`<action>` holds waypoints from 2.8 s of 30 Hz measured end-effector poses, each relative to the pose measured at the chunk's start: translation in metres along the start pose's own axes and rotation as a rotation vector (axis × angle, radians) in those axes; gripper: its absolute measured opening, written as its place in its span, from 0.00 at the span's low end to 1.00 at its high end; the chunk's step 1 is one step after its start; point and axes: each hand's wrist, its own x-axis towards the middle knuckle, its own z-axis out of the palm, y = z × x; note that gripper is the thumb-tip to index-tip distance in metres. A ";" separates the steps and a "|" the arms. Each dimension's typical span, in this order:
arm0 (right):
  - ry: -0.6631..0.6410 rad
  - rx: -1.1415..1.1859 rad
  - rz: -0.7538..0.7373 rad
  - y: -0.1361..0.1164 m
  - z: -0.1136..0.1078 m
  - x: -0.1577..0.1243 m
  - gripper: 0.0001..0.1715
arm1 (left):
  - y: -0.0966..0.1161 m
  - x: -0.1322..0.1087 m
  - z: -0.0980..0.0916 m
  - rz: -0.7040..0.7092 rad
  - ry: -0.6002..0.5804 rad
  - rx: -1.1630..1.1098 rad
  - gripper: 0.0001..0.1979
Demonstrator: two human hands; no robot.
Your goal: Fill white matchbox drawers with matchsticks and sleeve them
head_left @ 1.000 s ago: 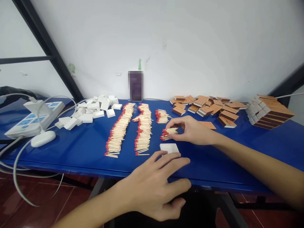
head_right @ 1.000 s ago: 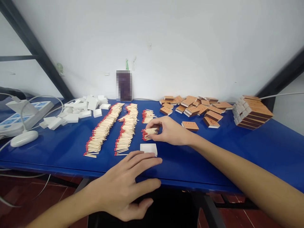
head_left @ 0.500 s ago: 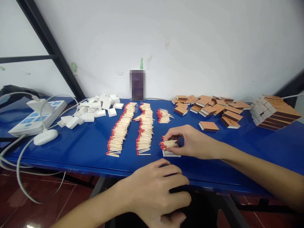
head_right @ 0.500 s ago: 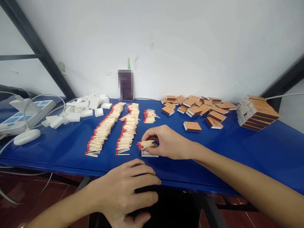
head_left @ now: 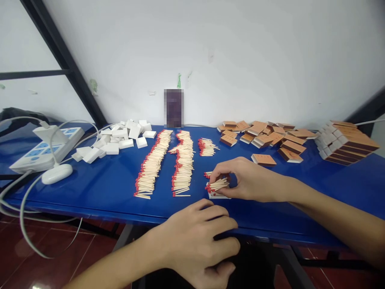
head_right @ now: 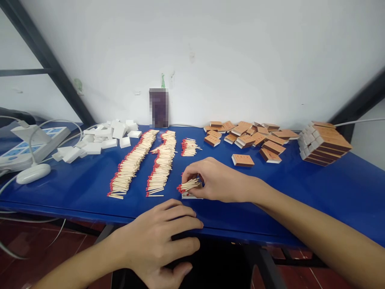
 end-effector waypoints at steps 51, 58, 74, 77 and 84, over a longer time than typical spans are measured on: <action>-0.062 -0.015 0.058 0.002 -0.004 0.000 0.18 | 0.001 0.007 0.012 -0.626 0.231 0.251 0.08; -0.095 -0.016 0.065 0.004 -0.003 0.001 0.18 | 0.005 0.013 0.009 -0.671 0.124 0.273 0.09; -0.137 -0.075 0.117 0.004 -0.021 -0.002 0.13 | -0.011 0.012 -0.016 -0.553 0.016 0.227 0.10; -0.149 -0.063 0.149 0.005 -0.031 -0.005 0.13 | -0.019 0.012 -0.022 -0.587 -0.006 0.220 0.10; -0.355 -0.055 0.219 0.014 -0.048 -0.012 0.17 | -0.032 0.031 -0.021 -0.596 -0.031 0.193 0.09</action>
